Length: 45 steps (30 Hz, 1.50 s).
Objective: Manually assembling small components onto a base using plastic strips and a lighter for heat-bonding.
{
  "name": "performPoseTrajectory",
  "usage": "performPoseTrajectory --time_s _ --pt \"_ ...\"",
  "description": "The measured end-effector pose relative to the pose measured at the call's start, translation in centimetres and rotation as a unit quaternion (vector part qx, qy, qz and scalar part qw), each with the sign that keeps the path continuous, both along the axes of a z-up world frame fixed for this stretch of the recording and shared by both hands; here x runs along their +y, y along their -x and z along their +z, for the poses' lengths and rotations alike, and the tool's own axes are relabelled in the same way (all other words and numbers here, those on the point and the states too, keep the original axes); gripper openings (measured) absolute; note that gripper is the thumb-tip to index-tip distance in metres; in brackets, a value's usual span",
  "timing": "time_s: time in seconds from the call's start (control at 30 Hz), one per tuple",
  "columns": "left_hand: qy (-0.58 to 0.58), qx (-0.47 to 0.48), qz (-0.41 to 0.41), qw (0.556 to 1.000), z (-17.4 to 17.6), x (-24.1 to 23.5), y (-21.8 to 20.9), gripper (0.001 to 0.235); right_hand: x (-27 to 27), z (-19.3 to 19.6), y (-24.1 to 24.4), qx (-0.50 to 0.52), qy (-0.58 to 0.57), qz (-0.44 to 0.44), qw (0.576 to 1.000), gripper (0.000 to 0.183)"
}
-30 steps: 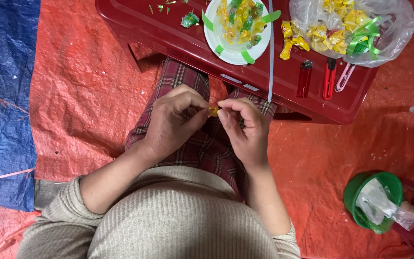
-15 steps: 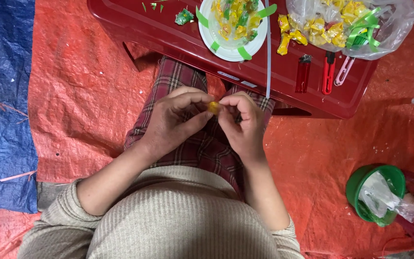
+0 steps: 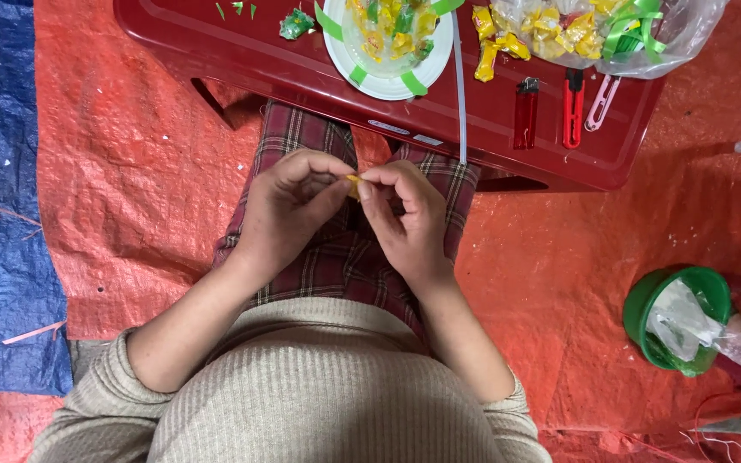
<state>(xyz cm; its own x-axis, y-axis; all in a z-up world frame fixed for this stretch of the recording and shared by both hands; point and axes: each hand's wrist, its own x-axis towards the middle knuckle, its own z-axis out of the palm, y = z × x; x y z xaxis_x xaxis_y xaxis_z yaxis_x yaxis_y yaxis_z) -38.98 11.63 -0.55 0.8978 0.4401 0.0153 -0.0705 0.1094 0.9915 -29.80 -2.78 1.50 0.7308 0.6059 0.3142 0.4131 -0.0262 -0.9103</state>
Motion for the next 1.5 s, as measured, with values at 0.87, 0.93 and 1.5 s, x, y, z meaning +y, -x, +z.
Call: performPoseTrajectory --time_s 0.87,0.93,1.5 --pt "0.230 0.030 -0.069 0.970 0.2 1.1 -2.5 0.031 -2.4 -4.1 -3.0 0.223 -0.032 0.046 0.973 0.024" --pt "0.242 0.029 -0.087 0.966 -0.3 1.6 -2.4 0.034 -2.5 -4.1 -3.5 0.244 -0.044 0.061 0.967 0.024" --pt "0.153 -0.022 -0.152 0.976 2.2 5.0 -4.4 0.035 0.5 -0.3 -5.4 0.132 0.006 0.076 0.988 0.011"
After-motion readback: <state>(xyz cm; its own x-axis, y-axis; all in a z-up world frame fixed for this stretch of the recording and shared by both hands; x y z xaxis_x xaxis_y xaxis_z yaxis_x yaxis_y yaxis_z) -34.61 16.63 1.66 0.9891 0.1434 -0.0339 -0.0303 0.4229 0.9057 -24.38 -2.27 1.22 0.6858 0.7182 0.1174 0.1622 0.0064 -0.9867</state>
